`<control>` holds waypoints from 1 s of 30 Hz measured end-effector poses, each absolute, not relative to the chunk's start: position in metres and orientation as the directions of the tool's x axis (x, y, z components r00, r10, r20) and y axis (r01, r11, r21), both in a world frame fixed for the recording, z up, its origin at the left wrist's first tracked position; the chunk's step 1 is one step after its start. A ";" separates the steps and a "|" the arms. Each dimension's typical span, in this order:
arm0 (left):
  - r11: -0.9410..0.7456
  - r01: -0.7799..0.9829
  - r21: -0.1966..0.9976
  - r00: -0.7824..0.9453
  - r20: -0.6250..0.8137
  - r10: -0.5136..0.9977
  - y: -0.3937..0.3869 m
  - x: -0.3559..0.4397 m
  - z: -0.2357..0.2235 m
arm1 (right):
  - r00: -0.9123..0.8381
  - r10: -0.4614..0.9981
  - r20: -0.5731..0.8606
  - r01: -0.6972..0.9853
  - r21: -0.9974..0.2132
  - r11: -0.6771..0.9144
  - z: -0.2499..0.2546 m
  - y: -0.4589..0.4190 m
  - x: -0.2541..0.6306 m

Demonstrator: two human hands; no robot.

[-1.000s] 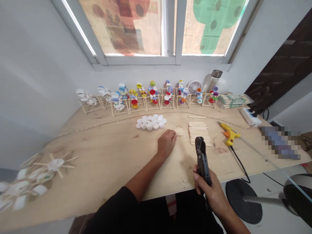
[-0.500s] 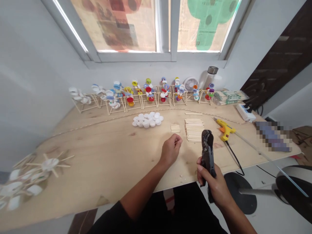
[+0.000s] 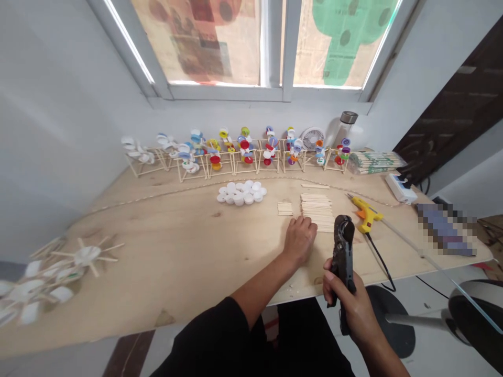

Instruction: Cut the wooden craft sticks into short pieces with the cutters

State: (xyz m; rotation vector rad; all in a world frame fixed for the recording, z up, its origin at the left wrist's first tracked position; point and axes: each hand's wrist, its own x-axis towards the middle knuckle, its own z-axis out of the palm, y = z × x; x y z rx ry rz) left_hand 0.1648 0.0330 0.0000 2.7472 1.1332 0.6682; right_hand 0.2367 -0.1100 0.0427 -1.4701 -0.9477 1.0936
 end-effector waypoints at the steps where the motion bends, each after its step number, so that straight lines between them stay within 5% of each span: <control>1: -0.724 0.646 0.242 0.634 0.357 0.686 0.033 0.165 0.000 | 0.274 0.950 -0.153 0.019 -0.986 -0.165 0.041 -0.110 0.237; 11: -0.715 0.630 0.303 0.650 0.297 0.700 0.033 0.170 0.008 | 0.270 0.952 -0.145 0.043 -0.986 -0.162 0.044 -0.109 0.234; 21: -0.459 0.548 0.699 0.537 0.127 0.834 0.013 0.105 0.023 | 0.276 0.952 -0.134 0.053 -0.987 -0.154 0.043 -0.101 0.228; 22: -0.410 0.492 0.768 0.549 0.092 0.831 0.009 0.094 0.024 | 0.275 0.953 -0.123 0.069 -0.987 -0.147 0.044 -0.097 0.226; 24: -0.004 0.168 0.986 0.587 -0.097 0.804 0.002 0.076 0.028 | 0.290 0.953 -0.090 0.090 -0.989 -0.120 0.046 -0.086 0.220; 26: 0.257 -0.018 0.966 0.612 -0.193 0.767 -0.005 0.062 0.031 | 0.295 0.955 -0.044 0.106 -0.991 -0.078 0.049 -0.075 0.211; 30: 0.466 -0.151 0.872 0.610 -0.289 0.738 -0.016 0.050 0.037 | 0.283 0.959 0.007 0.093 -0.995 -0.021 0.051 -0.058 0.193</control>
